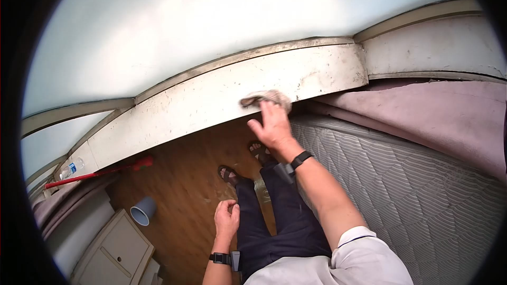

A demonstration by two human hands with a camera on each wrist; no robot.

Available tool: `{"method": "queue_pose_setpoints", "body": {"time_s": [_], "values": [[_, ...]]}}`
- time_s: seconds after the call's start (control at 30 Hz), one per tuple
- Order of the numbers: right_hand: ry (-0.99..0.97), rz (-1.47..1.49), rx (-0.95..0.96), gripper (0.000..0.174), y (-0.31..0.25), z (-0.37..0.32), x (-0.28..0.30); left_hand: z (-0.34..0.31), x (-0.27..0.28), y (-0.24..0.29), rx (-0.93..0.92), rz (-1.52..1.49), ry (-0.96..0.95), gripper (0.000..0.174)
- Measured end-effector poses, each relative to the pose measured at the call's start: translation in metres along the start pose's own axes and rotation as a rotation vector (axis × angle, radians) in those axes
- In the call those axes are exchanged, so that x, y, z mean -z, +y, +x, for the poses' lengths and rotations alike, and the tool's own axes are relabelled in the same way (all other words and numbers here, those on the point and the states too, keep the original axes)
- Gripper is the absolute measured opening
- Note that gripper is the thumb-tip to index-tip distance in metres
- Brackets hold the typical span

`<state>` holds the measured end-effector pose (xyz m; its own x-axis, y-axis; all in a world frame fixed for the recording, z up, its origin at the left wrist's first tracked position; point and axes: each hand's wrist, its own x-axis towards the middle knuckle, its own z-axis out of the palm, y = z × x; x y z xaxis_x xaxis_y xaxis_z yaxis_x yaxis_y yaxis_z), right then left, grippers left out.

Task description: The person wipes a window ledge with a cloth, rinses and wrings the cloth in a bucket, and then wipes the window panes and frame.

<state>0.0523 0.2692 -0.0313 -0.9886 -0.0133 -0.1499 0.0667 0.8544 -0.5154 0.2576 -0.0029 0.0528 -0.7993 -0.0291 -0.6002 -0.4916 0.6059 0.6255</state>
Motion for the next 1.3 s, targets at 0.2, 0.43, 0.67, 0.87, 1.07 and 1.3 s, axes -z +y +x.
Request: {"method": "queue_pose_setpoints", "body": {"time_s": [0.2, 0.43, 0.67, 0.87, 1.07, 1.3], "values": [[0.32, -0.067, -0.137, 0.071, 0.118, 0.034, 0.046, -0.012, -0.001, -0.015, 0.031, -0.045, 0.005, 0.017], [0.079, -0.017, 0.01, 0.078, 0.036, 0.01, 0.013, -0.012, 0.008, -0.012, -0.046, 0.004, -0.001, 0.017], [0.188, -0.105, -0.087, 0.077, 0.064, -0.001, 0.022, -0.012, 0.002, -0.026, 0.061, -0.038, -0.017, 0.017], [0.19, -0.137, -0.059, 0.062, 0.084, 0.036, 0.051, -0.009, 0.003, -0.014, 0.026, -0.037, -0.033, 0.018], [0.102, -0.111, -0.135, 0.075, 0.076, 0.002, 0.041, -0.011, 0.008, -0.011, 0.01, -0.031, -0.029, 0.017], [0.076, -0.103, 0.036, 0.088, -0.045, -0.008, -0.054, -0.018, 0.011, -0.039, 0.026, 0.019, -0.016, 0.017]]}}
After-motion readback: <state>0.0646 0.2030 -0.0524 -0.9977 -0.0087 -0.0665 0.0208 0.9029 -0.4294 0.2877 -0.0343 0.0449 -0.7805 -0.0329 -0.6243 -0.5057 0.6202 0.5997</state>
